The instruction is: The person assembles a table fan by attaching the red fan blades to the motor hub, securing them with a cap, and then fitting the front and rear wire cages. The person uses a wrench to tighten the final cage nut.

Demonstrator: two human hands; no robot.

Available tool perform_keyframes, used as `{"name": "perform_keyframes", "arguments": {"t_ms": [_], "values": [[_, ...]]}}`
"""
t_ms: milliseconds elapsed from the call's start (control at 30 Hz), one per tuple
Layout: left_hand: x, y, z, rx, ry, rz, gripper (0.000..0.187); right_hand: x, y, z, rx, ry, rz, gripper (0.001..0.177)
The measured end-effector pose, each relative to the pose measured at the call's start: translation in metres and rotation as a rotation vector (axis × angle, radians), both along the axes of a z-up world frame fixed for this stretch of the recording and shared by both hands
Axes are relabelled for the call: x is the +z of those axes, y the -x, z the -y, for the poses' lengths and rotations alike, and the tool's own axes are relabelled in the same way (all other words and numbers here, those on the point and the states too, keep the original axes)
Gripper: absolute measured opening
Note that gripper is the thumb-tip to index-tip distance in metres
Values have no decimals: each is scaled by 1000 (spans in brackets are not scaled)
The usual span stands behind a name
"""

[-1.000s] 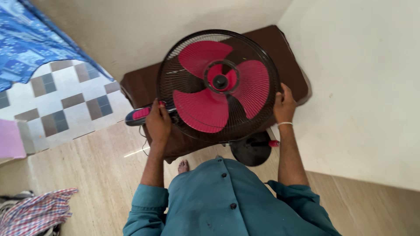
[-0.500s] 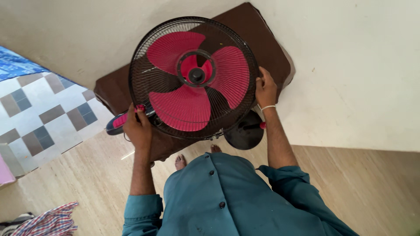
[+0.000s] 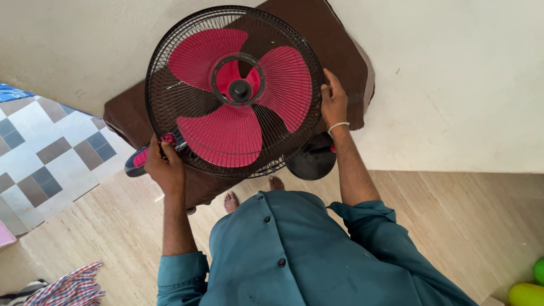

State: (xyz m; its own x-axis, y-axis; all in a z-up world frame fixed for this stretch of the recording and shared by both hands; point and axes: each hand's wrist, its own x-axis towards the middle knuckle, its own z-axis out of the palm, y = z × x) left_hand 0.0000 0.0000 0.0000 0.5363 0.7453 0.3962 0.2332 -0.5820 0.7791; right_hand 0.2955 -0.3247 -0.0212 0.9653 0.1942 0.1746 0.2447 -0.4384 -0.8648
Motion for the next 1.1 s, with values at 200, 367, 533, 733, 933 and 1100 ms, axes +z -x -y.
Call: {"name": "perform_keyframes", "arguments": {"t_ms": [200, 367, 533, 733, 933, 1100], "values": [[1, 0, -1, -1, 20, 16, 33, 4, 0, -5, -54, -11, -73, 46], [1, 2, -3, 2, -5, -46, 34, 4, 4, -2, -12, -78, -71, 44], [7, 7, -6, -38, 66, -86, 35, 5, 9, 0, 4, -162, -143, 43], [1, 8, -5, -54, 96, -159, 38, 3, 11, -1, 2, -239, -224, 42], [-17, 7, -3, -33, 29, -150, 46, -3, 10, -7, -56, -223, -114, 44], [-20, 7, -6, -99, 98, -69, 48, -1, 8, -10, -56, -257, -162, 43]]}}
